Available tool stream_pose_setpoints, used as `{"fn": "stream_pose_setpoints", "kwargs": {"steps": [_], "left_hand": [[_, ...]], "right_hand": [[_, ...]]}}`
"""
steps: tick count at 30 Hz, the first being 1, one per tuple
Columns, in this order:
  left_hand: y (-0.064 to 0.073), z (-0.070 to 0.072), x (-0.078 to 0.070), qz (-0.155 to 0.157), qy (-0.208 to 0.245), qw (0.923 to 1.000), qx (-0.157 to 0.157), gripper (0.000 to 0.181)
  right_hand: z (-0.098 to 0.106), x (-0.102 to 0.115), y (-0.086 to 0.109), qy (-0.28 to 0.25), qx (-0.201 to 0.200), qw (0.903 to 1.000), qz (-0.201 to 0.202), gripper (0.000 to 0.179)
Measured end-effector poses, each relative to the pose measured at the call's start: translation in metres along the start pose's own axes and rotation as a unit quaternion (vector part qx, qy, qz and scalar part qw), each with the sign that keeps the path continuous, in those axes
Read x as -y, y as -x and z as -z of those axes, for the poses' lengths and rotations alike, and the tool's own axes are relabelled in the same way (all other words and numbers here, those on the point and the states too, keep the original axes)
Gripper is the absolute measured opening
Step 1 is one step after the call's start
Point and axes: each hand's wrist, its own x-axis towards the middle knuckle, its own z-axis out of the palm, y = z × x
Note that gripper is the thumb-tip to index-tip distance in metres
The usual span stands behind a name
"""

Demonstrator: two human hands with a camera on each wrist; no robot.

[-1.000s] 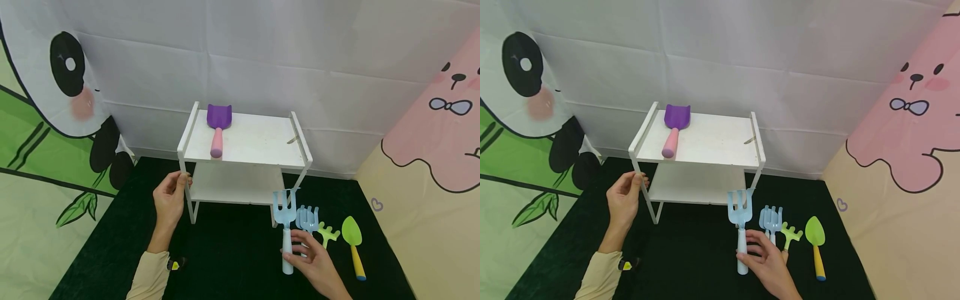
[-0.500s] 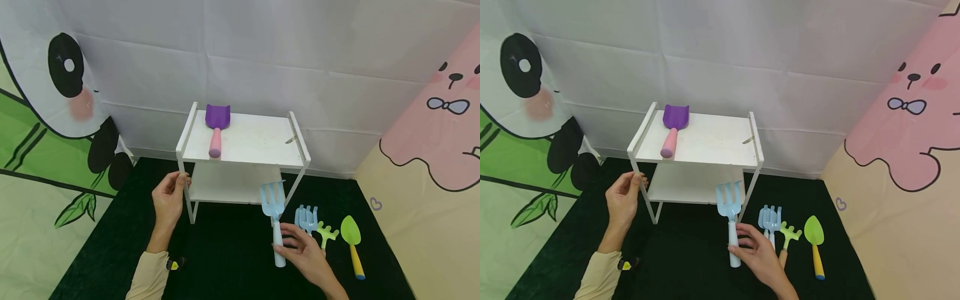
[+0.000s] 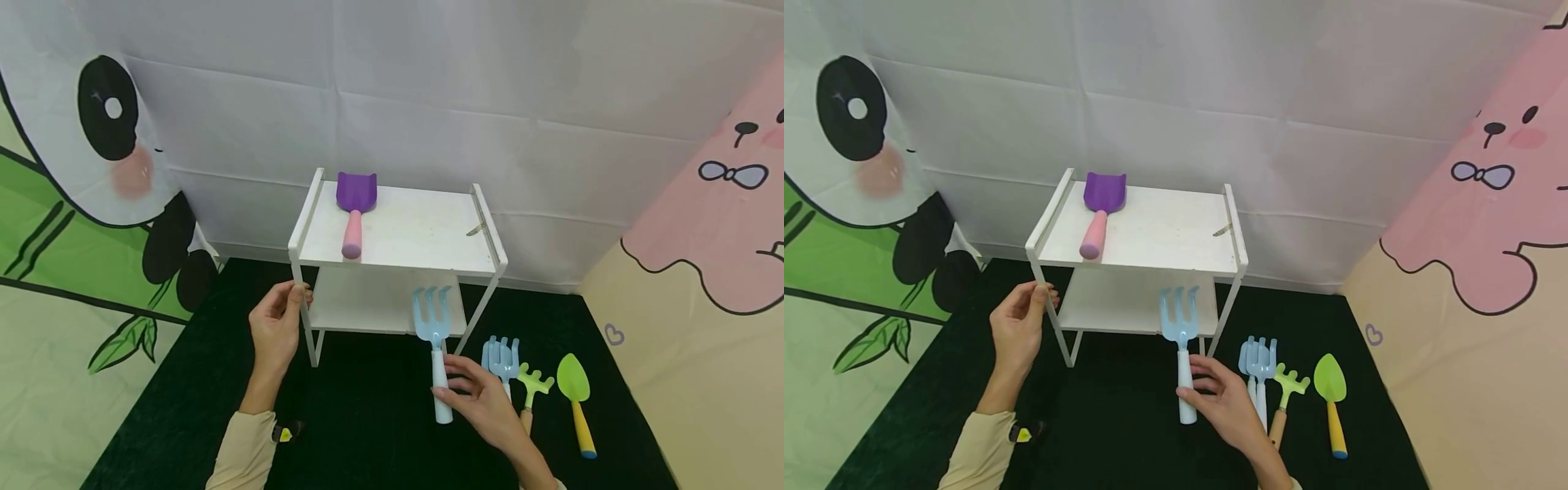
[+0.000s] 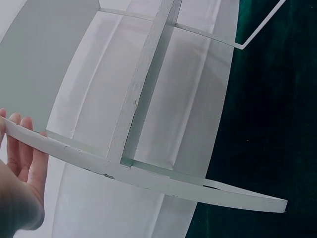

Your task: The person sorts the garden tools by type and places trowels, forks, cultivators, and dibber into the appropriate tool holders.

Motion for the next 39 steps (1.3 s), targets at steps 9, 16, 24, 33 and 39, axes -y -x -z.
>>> {"fn": "stream_pose_setpoints", "kwargs": {"steps": [9,16,24,33,39], "left_hand": [[0.0,0.0,0.001,-0.001,0.006,1.0,0.001,0.015],[0.0,0.001,0.0,-0.004,0.008,1.0,-0.001,0.017],[0.001,0.0,-0.001,0.0,0.001,1.0,0.001,0.018],[0.0,0.0,0.001,-0.003,0.0,1.0,0.001,0.02],[0.0,0.0,0.001,-0.002,0.001,1.0,-0.002,0.019]], "right_hand": [[-0.008,0.001,-0.017,0.006,-0.028,0.9994,-0.022,0.054],[-0.014,0.0,-0.032,-0.015,-0.021,0.9997,-0.006,0.052],[-0.02,0.003,-0.045,-0.021,-0.017,0.9996,-0.006,0.05],[-0.023,0.007,-0.056,-0.025,-0.031,0.9985,-0.037,0.051],[-0.027,0.01,-0.063,-0.038,-0.035,0.9976,-0.047,0.05]]}}
